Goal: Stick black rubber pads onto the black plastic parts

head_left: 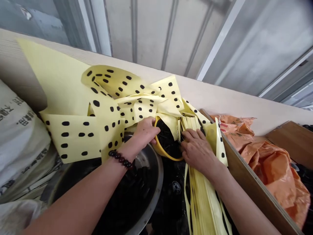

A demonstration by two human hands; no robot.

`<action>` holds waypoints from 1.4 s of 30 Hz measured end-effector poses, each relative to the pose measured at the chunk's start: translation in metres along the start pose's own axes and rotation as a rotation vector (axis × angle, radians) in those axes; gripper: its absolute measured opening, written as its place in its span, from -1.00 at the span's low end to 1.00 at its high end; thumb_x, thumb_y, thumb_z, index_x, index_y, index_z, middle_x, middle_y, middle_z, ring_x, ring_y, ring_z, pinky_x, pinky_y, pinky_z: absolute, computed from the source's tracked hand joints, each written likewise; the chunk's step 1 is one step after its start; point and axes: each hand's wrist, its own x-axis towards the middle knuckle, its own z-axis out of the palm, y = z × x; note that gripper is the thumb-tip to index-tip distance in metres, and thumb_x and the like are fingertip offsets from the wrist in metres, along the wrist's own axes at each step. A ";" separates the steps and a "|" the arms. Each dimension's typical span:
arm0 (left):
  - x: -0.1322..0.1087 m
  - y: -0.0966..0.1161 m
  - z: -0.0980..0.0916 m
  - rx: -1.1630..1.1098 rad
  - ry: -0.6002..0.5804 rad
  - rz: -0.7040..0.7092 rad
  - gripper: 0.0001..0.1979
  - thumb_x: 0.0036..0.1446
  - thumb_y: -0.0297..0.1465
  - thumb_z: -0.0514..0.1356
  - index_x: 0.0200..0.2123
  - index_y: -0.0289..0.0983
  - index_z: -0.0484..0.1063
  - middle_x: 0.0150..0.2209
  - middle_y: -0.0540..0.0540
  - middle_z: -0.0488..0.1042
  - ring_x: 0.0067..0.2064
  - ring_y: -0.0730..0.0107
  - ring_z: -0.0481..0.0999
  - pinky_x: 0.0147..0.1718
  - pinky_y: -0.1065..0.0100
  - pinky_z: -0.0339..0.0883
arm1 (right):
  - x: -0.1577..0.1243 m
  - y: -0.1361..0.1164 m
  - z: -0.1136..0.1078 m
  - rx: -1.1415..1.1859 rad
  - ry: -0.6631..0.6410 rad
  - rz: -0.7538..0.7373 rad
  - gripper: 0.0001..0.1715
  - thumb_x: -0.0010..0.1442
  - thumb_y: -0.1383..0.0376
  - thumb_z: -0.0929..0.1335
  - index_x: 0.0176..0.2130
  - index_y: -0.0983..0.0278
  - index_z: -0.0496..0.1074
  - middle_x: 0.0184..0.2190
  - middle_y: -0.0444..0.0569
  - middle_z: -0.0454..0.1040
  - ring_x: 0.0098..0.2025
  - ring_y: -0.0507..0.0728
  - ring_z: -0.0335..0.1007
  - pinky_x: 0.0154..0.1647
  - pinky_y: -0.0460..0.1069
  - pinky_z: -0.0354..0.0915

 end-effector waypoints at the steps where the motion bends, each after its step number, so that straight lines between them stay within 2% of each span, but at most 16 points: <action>1: 0.000 0.000 -0.001 -0.003 0.002 -0.001 -0.66 -0.24 -0.57 0.11 -0.29 -0.24 0.42 -0.60 0.03 0.45 -0.66 0.33 0.47 -0.68 0.43 0.30 | 0.000 0.001 -0.002 0.001 0.000 0.007 -0.79 0.07 0.38 0.31 -0.31 0.27 0.54 0.04 0.09 0.35 0.14 0.27 0.09 0.22 0.18 -0.12; 7: 0.001 0.001 -0.006 -0.014 0.020 -0.008 -0.59 -0.25 -0.56 0.12 -0.22 -0.24 0.42 -0.54 -0.01 0.49 -0.62 0.32 0.49 -0.68 0.46 0.30 | -0.003 0.006 -0.008 0.008 0.005 0.046 -0.80 0.11 0.32 0.31 -0.33 0.29 0.54 -0.04 0.10 0.37 0.13 0.28 0.08 0.20 0.13 -0.08; 11: -0.009 0.002 -0.022 -0.022 0.025 -0.025 -0.55 -0.25 -0.56 0.11 -0.18 -0.24 0.41 -0.54 0.01 0.48 -0.66 0.38 0.44 -0.70 0.46 0.30 | -0.004 0.008 -0.007 0.009 0.024 0.045 -0.81 0.10 0.33 0.32 -0.35 0.29 0.55 -0.06 0.11 0.37 0.10 0.28 0.10 0.20 0.14 -0.08; 18: -0.050 -0.007 -0.064 -0.129 0.075 -0.136 -0.42 -0.21 -0.54 0.13 0.00 -0.35 0.30 -0.65 0.12 0.38 -0.73 0.50 0.32 -0.77 0.51 0.24 | 0.003 0.000 0.009 0.023 -0.052 0.033 -0.76 0.11 0.38 0.29 -0.30 0.37 0.56 -0.09 0.20 0.38 0.12 0.33 0.07 0.19 0.18 -0.11; 23: -0.085 -0.019 -0.082 -0.189 0.132 -0.128 -0.42 -0.20 -0.45 0.17 0.00 -0.35 0.29 -0.57 0.14 0.39 -0.72 0.61 0.25 -0.79 0.58 0.15 | 0.016 -0.028 0.041 0.100 -0.132 -0.032 -0.72 0.15 0.39 0.27 -0.22 0.38 0.55 -0.04 0.24 0.40 0.13 0.36 0.08 0.21 0.21 -0.16; 26: -0.105 -0.034 -0.097 -0.236 0.138 -0.170 -0.36 -0.24 -0.37 0.21 0.03 -0.30 0.26 -0.57 0.15 0.39 -0.66 0.56 0.28 -0.77 0.57 0.16 | 0.021 -0.051 0.067 0.221 -0.185 -0.087 -0.69 0.17 0.38 0.28 -0.12 0.35 0.51 -0.08 0.19 0.46 0.07 0.33 0.20 0.19 0.19 -0.07; 28: -0.119 -0.044 -0.107 -0.268 0.151 -0.198 -0.32 -0.24 -0.34 0.23 0.06 -0.27 0.23 -0.58 0.15 0.39 -0.65 0.54 0.27 -0.76 0.56 0.16 | 0.022 -0.062 0.081 0.313 -0.194 -0.081 -0.71 0.14 0.43 0.30 -0.14 0.36 0.52 -0.11 0.22 0.48 0.06 0.34 0.23 0.19 0.22 -0.08; 31: -0.142 -0.053 -0.115 -0.317 0.168 -0.214 -0.33 -0.23 -0.30 0.24 0.05 -0.26 0.24 -0.59 0.15 0.38 -0.65 0.54 0.24 -0.76 0.56 0.14 | 0.025 -0.062 0.090 0.484 -0.176 -0.049 -0.80 0.13 0.44 0.34 -0.20 0.38 0.51 -0.12 0.18 0.48 0.07 0.32 0.25 0.19 0.29 -0.07; 34: -0.164 -0.053 -0.115 -0.367 0.206 -0.233 -0.40 -0.23 -0.31 0.23 -0.01 -0.24 0.30 -0.55 0.12 0.39 -0.66 0.56 0.23 -0.76 0.56 0.12 | 0.030 -0.048 0.084 0.719 -0.132 -0.001 -0.82 0.21 0.32 0.34 -0.17 0.35 0.45 -0.09 0.05 0.45 0.03 0.21 0.32 0.12 0.25 0.12; 38: -0.190 -0.056 -0.109 -0.421 0.271 -0.239 -0.50 -0.23 -0.34 0.22 -0.10 -0.22 0.35 -0.55 0.11 0.40 -0.70 0.59 0.20 -0.78 0.56 0.08 | 0.029 -0.029 0.067 1.054 -0.008 0.153 -0.73 0.29 0.23 0.27 -0.09 0.33 0.40 -0.07 0.03 0.44 -0.04 0.15 0.38 -0.02 0.15 0.29; 42: -0.212 -0.066 -0.109 -0.447 0.264 -0.278 -0.49 -0.23 -0.34 0.23 -0.10 -0.22 0.34 -0.55 0.11 0.40 -0.68 0.57 0.24 -0.78 0.56 0.10 | 0.020 -0.031 0.044 1.328 0.055 0.309 -0.69 0.26 0.15 0.28 -0.19 0.35 0.42 -0.25 -0.01 0.49 -0.26 0.10 0.44 -0.24 0.06 0.36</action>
